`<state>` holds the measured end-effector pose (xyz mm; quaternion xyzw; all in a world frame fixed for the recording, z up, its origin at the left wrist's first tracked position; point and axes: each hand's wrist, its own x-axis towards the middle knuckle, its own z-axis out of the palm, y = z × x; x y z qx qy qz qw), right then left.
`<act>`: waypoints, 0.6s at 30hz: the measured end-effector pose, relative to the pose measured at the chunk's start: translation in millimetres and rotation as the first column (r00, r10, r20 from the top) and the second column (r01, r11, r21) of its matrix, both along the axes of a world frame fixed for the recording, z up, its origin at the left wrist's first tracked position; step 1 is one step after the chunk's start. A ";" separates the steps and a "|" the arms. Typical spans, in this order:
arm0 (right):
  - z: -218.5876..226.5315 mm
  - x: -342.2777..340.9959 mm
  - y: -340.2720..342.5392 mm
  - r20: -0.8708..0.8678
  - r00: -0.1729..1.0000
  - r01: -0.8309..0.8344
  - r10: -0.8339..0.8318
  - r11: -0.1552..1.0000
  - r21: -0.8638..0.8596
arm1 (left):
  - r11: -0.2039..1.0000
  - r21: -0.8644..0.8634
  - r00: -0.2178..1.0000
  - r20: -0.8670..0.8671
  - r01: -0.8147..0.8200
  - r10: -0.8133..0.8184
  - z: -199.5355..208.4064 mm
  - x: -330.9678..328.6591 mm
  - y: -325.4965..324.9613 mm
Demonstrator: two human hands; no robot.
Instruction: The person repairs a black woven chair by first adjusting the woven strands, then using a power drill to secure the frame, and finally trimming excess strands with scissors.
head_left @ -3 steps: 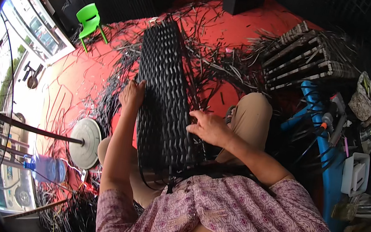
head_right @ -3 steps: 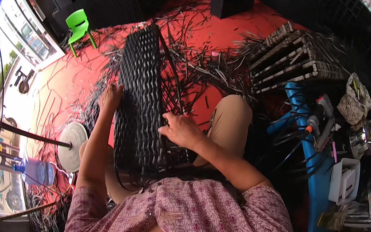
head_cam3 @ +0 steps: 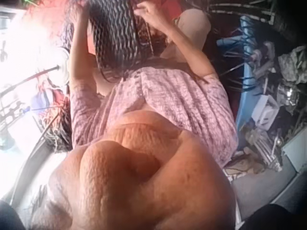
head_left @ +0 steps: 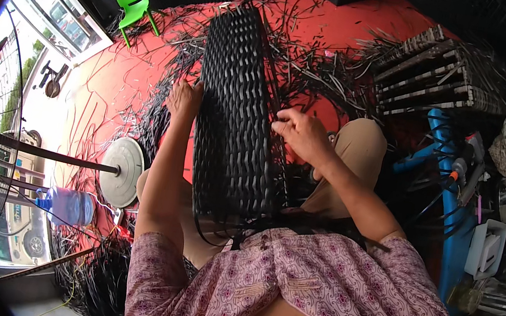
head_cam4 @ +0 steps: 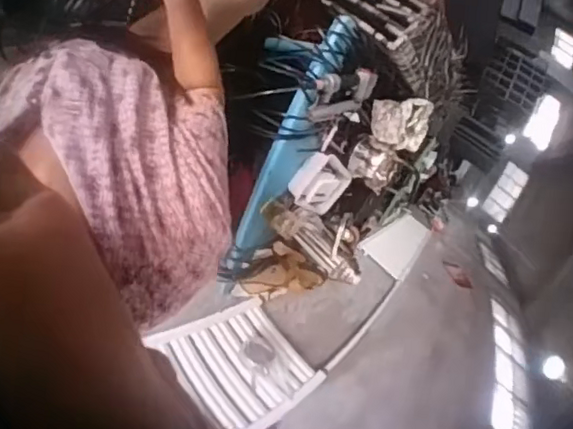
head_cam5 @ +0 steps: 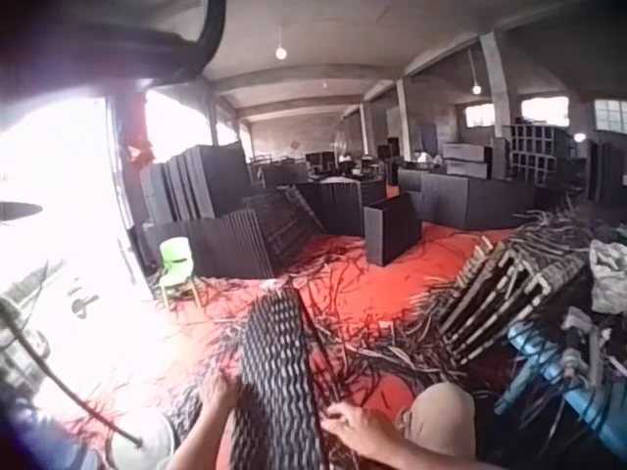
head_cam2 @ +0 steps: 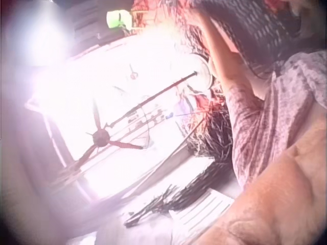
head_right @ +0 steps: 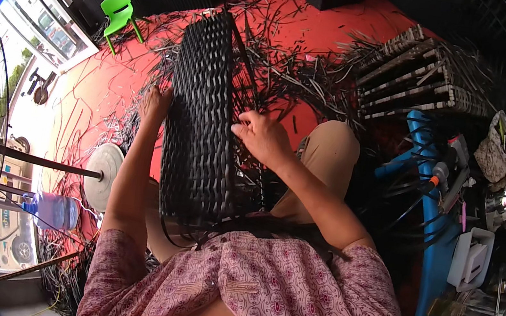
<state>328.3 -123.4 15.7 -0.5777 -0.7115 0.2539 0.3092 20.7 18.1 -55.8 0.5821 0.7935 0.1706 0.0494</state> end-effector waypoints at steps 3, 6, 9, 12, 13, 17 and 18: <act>-42.1 -55.9 66.5 -0.412 0.911 0.003 0.004 1.000 0.016 | 0.994 0.085 0.975 0.207 0.071 -0.087 -22.4 -104.4 69.1; -58.0 -80.3 118.5 -0.309 0.950 0.059 -0.042 0.997 0.045 | 0.993 0.046 0.920 0.374 0.105 -0.114 -26.4 -120.2 124.2; -67.0 -84.8 152.0 -0.260 0.965 0.023 -0.030 0.999 -0.029 | 0.982 0.048 0.876 0.446 0.182 -0.184 -33.0 -112.0 143.9; -76.2 -72.8 167.1 -0.085 0.996 0.034 -0.024 0.991 0.126 | 0.988 -0.063 0.805 0.588 0.141 -0.077 -28.1 -89.2 159.7; -76.7 -70.6 177.6 -0.174 0.977 0.122 -0.122 0.992 -0.013 | 0.988 -0.097 0.821 0.568 0.122 -0.046 -21.4 -75.5 166.7; -88.9 -75.3 183.2 -0.247 0.955 0.186 -0.165 0.980 0.066 | 0.994 -0.059 0.877 0.478 0.089 -0.050 -33.9 -89.4 189.4; -82.3 -75.9 184.3 -0.267 0.951 0.150 -0.156 0.988 -0.045 | 0.988 -0.135 0.834 0.551 0.069 0.017 -19.2 -83.6 182.8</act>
